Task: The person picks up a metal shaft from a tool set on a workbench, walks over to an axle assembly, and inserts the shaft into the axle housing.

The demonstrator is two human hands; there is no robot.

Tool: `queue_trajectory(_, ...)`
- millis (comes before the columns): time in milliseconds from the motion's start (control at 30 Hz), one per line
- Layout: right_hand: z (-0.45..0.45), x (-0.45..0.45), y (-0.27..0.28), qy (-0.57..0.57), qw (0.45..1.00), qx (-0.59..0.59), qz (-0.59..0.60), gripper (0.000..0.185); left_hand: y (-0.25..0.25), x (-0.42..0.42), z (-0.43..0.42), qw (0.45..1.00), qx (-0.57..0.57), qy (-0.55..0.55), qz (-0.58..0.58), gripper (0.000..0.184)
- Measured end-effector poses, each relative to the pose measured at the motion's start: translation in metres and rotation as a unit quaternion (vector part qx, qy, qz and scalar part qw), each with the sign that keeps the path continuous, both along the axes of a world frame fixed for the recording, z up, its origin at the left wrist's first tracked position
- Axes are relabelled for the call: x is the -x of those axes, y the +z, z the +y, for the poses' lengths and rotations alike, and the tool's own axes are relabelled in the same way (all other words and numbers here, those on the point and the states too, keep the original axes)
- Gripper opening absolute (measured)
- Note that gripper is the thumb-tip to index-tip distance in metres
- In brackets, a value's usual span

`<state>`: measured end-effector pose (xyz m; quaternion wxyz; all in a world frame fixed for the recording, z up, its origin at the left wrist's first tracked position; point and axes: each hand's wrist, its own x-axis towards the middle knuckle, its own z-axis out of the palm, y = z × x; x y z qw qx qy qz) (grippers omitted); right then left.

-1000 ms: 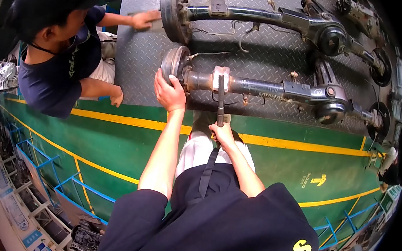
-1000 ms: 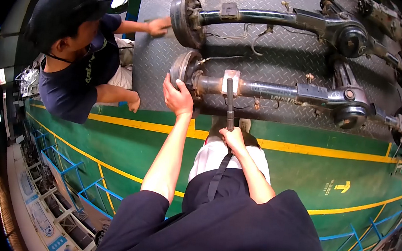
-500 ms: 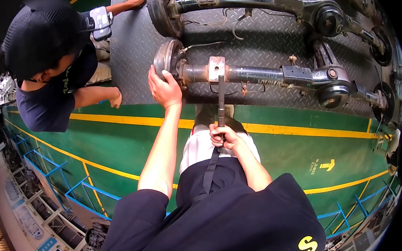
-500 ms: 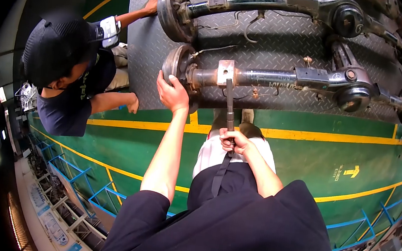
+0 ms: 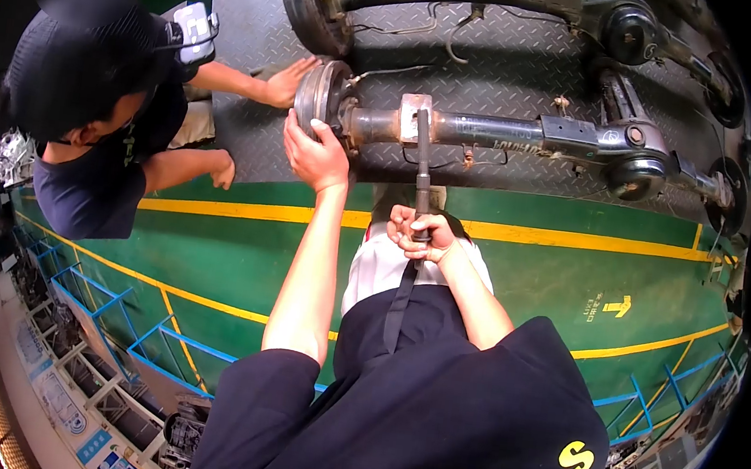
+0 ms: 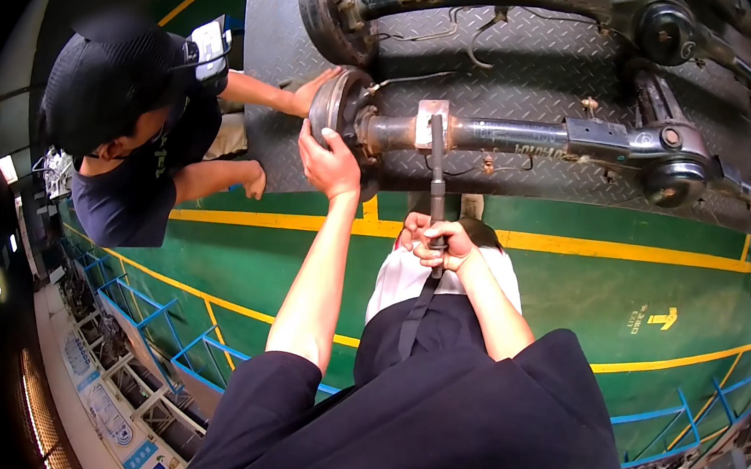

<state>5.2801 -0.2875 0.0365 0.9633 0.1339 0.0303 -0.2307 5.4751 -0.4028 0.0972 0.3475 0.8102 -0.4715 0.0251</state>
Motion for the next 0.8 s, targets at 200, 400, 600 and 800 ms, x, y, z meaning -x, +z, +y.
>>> queue_trajectory(200,-0.015,-0.014,-0.003,-0.001,0.998,0.003,0.067,0.022,-0.001,0.0,-0.001,1.0,0.001,0.0,0.002,0.04)
queue_trajectory(400,-0.031,-0.019,0.033,0.04,0.774,0.185,0.604,0.011,0.0,-0.001,0.0,1.0,0.013,-0.003,-0.008,0.039)
queue_trajectory(600,-0.045,-0.023,0.067,0.015,0.605,0.292,0.741,0.028,-0.001,-0.002,0.001,1.0,0.008,-0.006,-0.011,0.039)
queue_trajectory(800,-0.036,-0.038,0.045,-0.029,0.652,0.228,0.722,0.037,0.001,-0.001,0.0,1.0,0.008,-0.008,-0.008,0.039)
